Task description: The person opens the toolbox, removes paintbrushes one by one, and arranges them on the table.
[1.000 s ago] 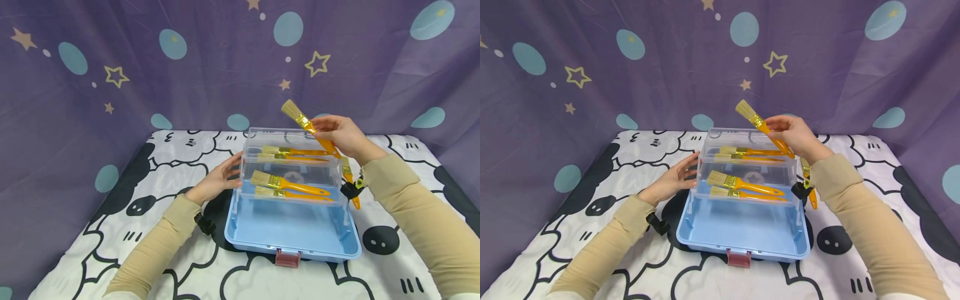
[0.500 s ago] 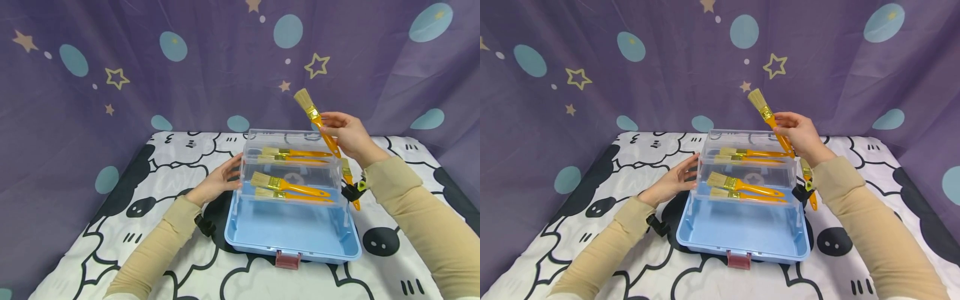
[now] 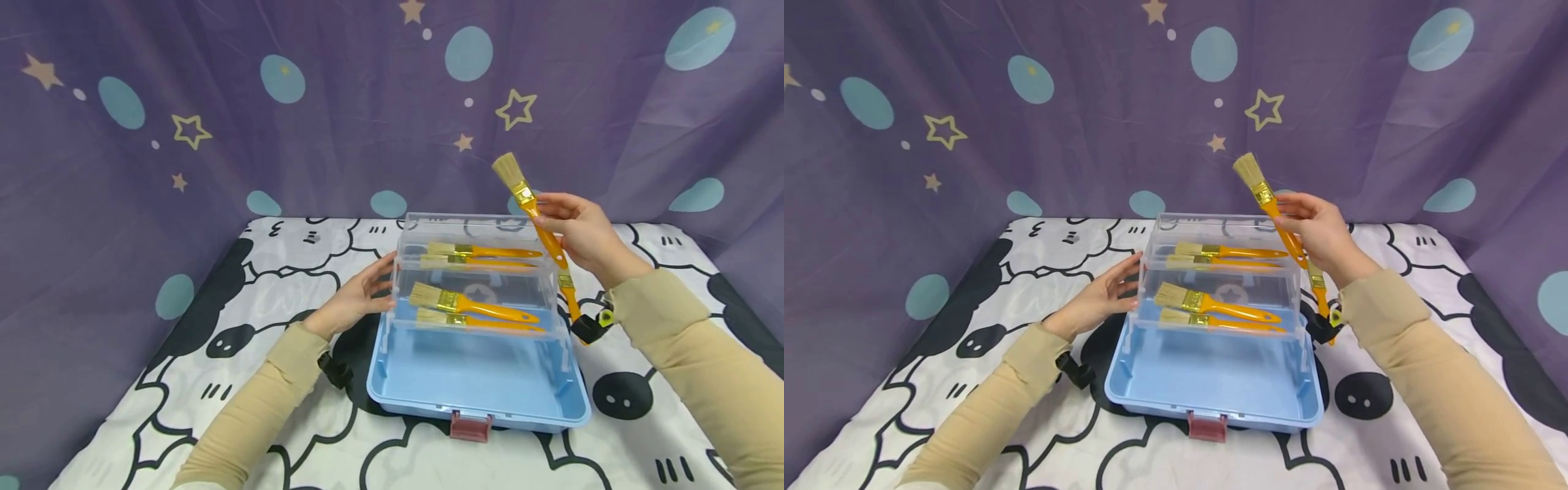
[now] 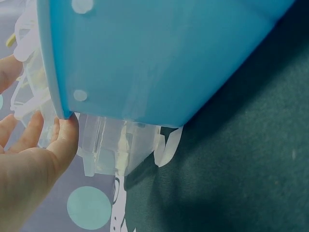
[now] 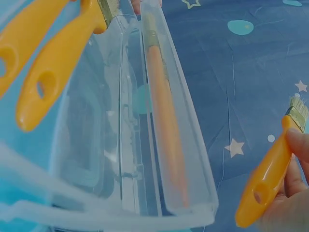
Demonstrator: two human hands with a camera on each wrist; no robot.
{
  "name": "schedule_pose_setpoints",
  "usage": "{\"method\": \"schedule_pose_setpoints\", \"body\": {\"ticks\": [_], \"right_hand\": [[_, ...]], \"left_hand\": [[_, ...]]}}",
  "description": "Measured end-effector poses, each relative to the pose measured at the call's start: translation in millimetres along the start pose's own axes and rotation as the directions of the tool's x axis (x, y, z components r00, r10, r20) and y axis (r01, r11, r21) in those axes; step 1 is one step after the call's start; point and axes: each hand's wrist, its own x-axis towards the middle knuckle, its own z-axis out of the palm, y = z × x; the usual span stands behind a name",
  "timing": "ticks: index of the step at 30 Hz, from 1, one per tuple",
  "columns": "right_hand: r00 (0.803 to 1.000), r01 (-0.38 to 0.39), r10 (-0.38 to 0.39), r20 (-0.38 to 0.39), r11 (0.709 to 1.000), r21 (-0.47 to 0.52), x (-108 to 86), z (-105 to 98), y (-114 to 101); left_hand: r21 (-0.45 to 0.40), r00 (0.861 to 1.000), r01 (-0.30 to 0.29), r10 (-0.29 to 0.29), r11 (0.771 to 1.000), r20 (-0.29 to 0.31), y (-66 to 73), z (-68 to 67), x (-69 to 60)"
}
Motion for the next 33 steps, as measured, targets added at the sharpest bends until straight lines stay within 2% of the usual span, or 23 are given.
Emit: {"method": "schedule_pose_setpoints", "body": {"ticks": [3,7,10,23,29,33], "right_hand": [[1.000,-0.017,0.017,-0.010,1.000,0.013,-1.4,-4.3,4.2],[1.000,-0.021,0.022,-0.010,0.993,0.119,-4.4,-11.6,9.3],[1.000,-0.022,0.022,0.006,0.977,0.214,-7.1,-17.2,12.2],[0.997,-0.078,0.075,0.020,0.976,0.204,-13.3,-30.7,24.3],[0.994,-0.106,0.097,0.045,0.959,0.264,-16.2,-39.6,34.5],[0.988,-0.156,0.149,0.049,0.963,0.218,-17.0,-43.7,38.6]], "left_hand": [[-0.005,1.000,0.001,-0.001,1.000,-0.001,-0.6,0.3,0.2],[-0.009,1.000,-0.006,0.006,1.000,0.006,-0.4,0.9,0.2],[-0.007,1.000,-0.007,0.007,1.000,0.010,0.0,1.2,-0.1],[-0.001,1.000,0.008,-0.008,1.000,-0.006,-1.4,0.5,0.4],[-0.003,1.000,-0.001,0.001,1.000,0.002,-1.5,0.7,1.8],[-0.002,1.000,-0.002,0.002,1.000,0.002,-1.9,0.8,2.4]]}}
